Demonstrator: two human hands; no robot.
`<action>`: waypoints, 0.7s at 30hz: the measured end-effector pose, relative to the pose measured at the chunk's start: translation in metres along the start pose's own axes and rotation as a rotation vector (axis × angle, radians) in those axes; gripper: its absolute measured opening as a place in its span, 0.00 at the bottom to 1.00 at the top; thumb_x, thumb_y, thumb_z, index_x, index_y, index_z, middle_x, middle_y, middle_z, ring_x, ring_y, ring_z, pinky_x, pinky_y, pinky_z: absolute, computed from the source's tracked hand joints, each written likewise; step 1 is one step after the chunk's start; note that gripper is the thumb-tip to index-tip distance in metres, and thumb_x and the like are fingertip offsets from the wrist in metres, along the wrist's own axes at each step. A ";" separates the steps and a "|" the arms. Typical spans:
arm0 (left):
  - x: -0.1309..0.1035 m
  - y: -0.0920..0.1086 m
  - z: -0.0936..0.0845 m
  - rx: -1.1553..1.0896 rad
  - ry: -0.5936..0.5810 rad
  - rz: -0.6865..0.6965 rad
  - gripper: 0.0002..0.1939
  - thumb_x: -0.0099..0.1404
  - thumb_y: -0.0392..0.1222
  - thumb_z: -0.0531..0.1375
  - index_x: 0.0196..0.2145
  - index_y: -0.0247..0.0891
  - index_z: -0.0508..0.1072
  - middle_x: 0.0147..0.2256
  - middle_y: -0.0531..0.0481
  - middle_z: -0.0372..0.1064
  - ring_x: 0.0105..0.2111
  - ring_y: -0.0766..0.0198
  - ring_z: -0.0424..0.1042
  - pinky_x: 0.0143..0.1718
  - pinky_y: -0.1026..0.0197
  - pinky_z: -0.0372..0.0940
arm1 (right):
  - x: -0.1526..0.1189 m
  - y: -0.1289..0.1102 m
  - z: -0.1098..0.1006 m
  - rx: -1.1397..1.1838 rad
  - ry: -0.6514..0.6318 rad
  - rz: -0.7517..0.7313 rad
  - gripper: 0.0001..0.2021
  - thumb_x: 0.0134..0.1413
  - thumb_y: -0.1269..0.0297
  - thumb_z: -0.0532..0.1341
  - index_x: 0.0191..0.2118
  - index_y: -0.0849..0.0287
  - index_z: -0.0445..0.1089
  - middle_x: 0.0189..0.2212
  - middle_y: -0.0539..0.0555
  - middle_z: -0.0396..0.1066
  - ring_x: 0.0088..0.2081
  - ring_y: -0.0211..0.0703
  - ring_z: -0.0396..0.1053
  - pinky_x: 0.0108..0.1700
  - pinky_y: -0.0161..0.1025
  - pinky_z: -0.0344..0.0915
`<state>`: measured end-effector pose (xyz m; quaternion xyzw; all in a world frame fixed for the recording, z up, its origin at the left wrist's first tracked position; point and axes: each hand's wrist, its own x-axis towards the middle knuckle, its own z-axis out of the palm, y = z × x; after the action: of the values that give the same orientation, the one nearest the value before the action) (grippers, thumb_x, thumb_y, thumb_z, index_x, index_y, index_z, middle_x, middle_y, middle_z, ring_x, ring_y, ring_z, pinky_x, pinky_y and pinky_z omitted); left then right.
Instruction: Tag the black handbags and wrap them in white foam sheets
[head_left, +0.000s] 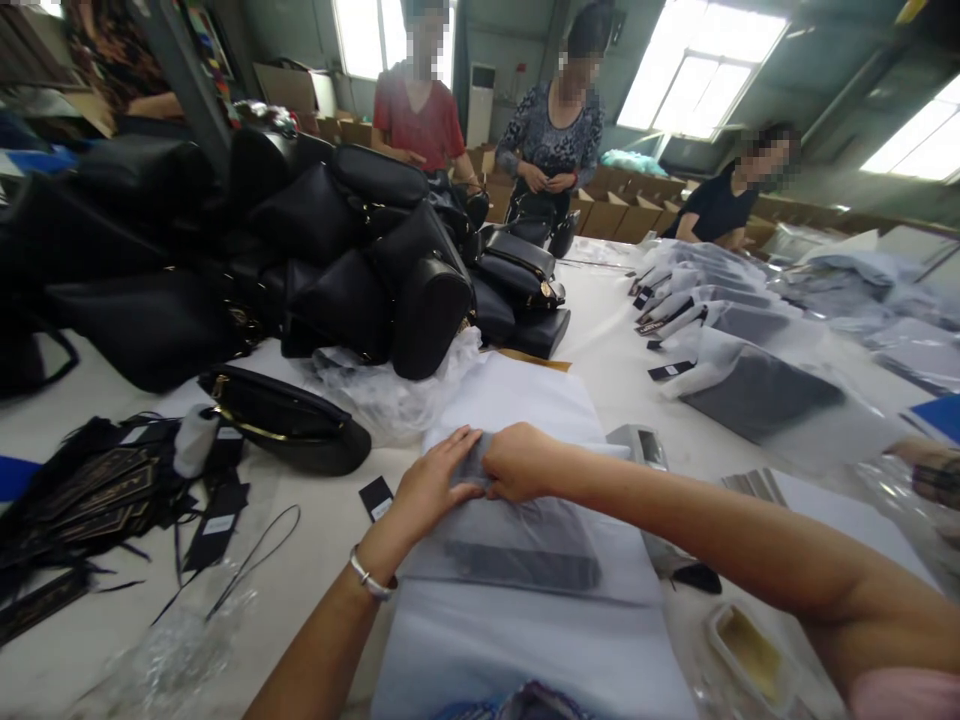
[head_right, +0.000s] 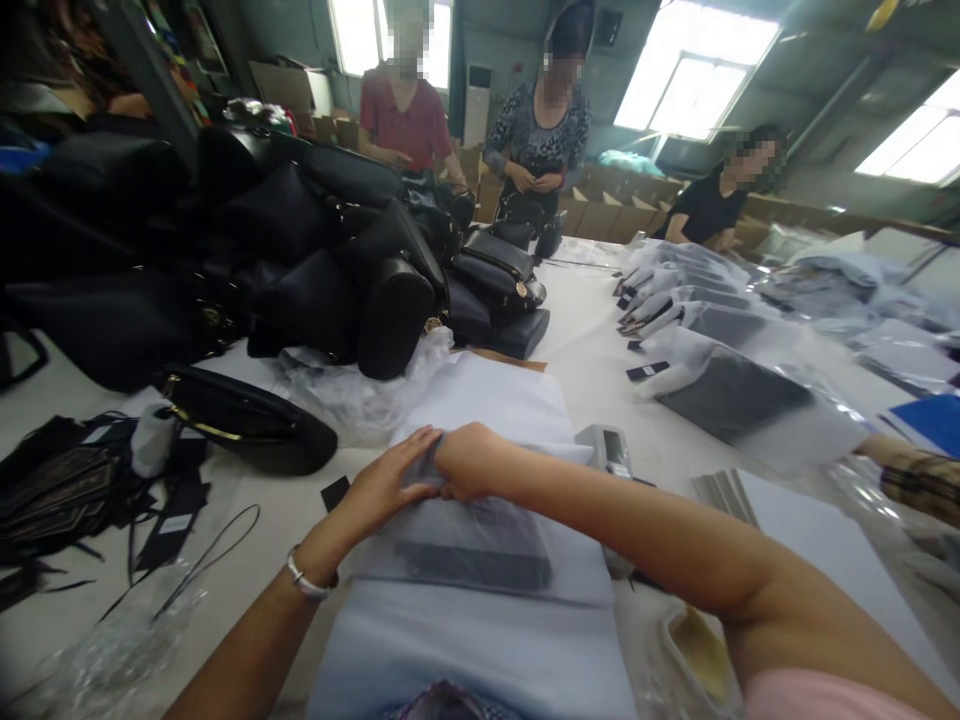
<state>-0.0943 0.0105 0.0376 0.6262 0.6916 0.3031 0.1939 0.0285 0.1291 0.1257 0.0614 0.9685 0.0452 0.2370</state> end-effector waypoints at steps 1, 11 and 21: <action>0.000 0.000 0.000 -0.008 0.001 -0.006 0.39 0.60 0.36 0.66 0.66 0.46 0.57 0.67 0.43 0.55 0.66 0.55 0.57 0.64 0.49 0.57 | 0.002 -0.002 -0.002 -0.017 -0.008 0.003 0.16 0.55 0.51 0.64 0.38 0.60 0.80 0.31 0.61 0.79 0.36 0.53 0.76 0.36 0.40 0.65; -0.001 -0.001 -0.003 -0.049 -0.005 -0.015 0.38 0.62 0.40 0.66 0.66 0.44 0.58 0.67 0.44 0.53 0.67 0.54 0.55 0.65 0.50 0.56 | -0.018 0.048 0.006 0.085 0.156 0.178 0.24 0.52 0.38 0.63 0.35 0.58 0.78 0.30 0.59 0.78 0.34 0.52 0.76 0.34 0.38 0.62; -0.015 0.047 0.013 0.310 0.224 0.186 0.23 0.74 0.41 0.51 0.64 0.41 0.62 0.69 0.45 0.49 0.70 0.54 0.42 0.68 0.41 0.46 | -0.128 -0.032 0.121 0.304 0.719 0.193 0.23 0.63 0.55 0.60 0.61 0.56 0.66 0.63 0.58 0.63 0.64 0.56 0.58 0.65 0.55 0.56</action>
<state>-0.0484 -0.0010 0.0578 0.6721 0.6865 0.2773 -0.0117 0.1938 0.0867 0.0730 0.1665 0.9751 -0.0581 -0.1343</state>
